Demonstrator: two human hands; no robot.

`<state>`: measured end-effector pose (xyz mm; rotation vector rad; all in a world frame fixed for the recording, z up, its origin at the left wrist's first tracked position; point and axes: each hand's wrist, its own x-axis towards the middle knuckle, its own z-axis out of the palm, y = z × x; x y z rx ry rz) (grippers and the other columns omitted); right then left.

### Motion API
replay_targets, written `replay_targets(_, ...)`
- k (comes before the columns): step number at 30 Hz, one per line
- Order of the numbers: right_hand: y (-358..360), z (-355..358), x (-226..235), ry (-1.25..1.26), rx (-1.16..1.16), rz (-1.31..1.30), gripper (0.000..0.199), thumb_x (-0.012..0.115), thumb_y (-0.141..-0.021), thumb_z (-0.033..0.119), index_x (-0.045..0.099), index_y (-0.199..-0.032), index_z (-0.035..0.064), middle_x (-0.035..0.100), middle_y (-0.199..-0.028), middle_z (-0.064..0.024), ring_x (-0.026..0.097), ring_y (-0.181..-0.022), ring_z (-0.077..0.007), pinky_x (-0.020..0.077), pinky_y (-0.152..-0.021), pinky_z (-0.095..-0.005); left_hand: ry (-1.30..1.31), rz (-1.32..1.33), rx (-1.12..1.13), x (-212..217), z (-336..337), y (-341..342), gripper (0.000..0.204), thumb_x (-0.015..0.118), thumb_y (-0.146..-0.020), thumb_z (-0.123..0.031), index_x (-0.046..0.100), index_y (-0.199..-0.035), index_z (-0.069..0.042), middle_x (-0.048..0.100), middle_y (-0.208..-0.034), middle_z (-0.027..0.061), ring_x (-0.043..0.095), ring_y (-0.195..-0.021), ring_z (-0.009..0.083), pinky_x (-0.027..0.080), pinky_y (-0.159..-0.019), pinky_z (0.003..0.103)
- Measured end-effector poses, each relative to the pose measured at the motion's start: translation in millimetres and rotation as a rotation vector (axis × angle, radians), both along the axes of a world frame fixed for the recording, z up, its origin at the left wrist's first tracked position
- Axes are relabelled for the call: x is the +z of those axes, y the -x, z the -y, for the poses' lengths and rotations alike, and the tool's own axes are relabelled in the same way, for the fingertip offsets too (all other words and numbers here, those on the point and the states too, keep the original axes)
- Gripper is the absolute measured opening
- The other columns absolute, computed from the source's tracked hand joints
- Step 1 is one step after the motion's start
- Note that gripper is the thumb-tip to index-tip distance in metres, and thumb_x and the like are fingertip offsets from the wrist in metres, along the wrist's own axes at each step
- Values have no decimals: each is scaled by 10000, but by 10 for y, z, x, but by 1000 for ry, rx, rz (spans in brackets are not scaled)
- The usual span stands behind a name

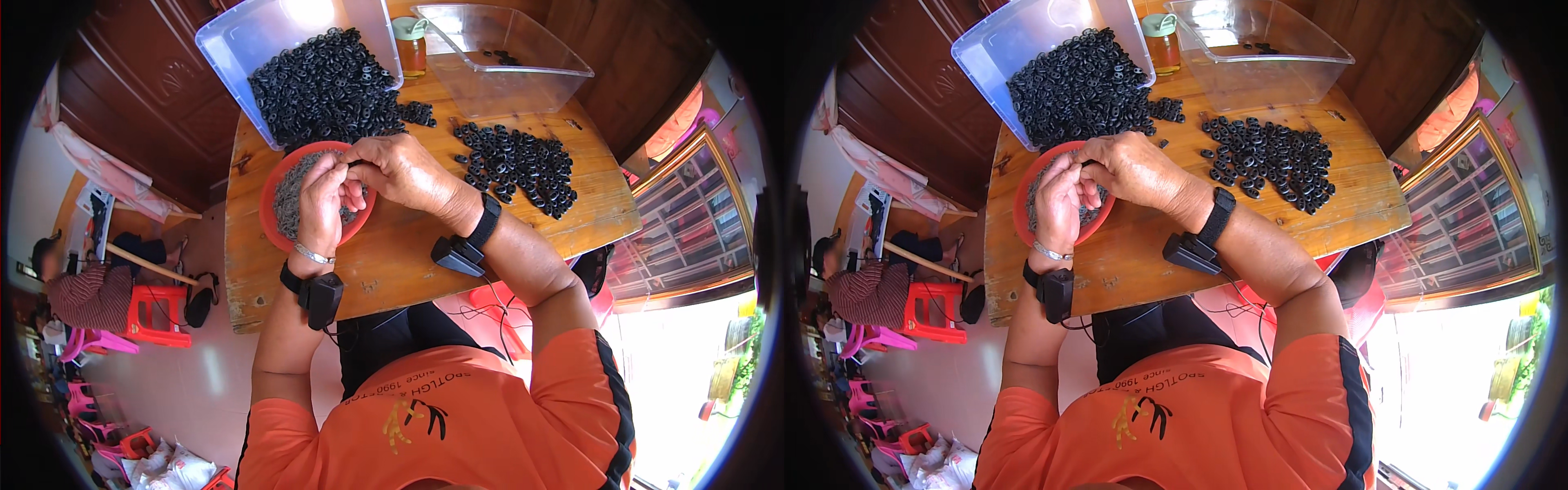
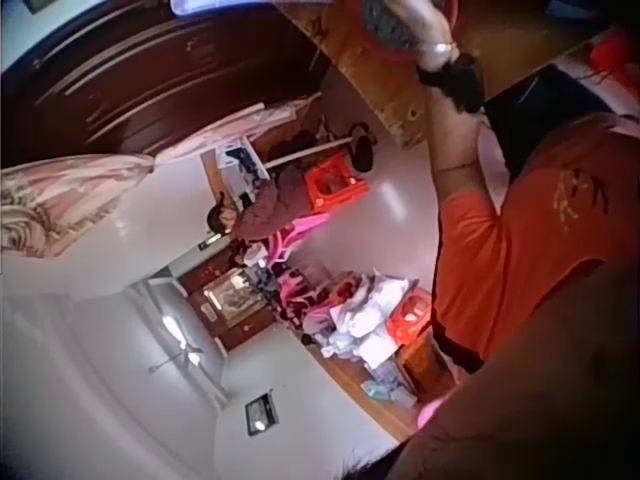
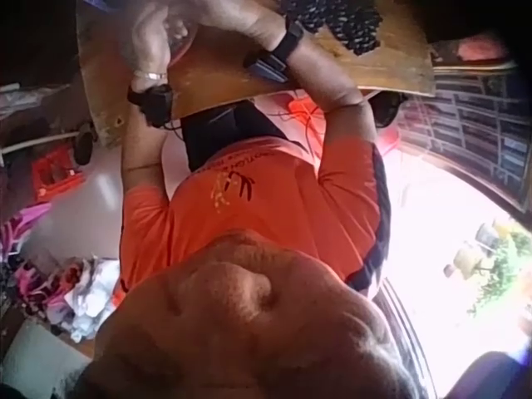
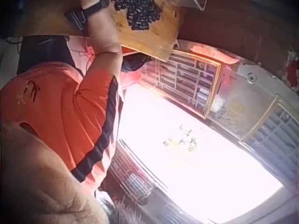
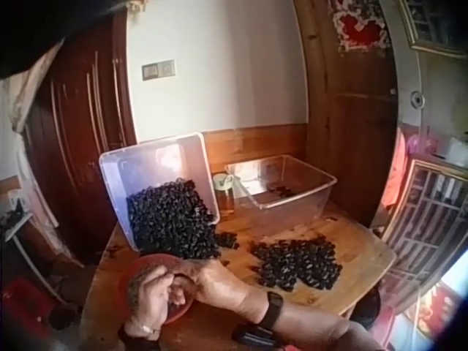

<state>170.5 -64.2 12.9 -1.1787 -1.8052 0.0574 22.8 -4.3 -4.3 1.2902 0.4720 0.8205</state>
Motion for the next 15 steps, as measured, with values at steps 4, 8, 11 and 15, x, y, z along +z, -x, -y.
replay_targets(4, -92, -12, 77, -48, 4, -98, 195, 705, -749, 50, 652, -935, 18, 668, -825, -110, 660, -748, -207, 520, -648, -304, -47, 42, 33, -11, 16, -7, 203, 456, -928, -228, 547, -930, -47, 562, -660, 21, 519, -519, 94, 403, -497, 206)
replay_targets(8, -700, 36, 274, -201, -502, -374, 224, 673, -816, 86, 644, -1025, 8, 650, -779, -22, 554, -680, -55, 487, -601, -228, -59, 71, 141, 33, -13, 4, 203, 493, -919, -237, 559, -899, -46, 572, -663, 24, 534, -530, 100, 397, -491, 209)
replay_targets(11, -1164, 120, 289, -382, -946, 143, 265, 621, -834, 128, 621, -1079, 26, 666, -826, -131, 659, -751, -241, 514, -676, -321, -53, 100, 181, 46, -67, -12, 195, 514, -907, -237, 560, -886, -48, 566, -654, 23, 529, -523, 106, 396, -495, 210)
replay_targets(15, -1004, 95, 282, -391, -835, 116, 97, 621, -800, 172, 678, -853, 113, 658, -759, -93, 636, -735, -300, 519, -660, -393, -38, 96, 216, 69, -86, 23, 159, 523, -880, -202, 556, -845, -51, 555, -637, 20, 515, -511, 108, 392, -504, 217)
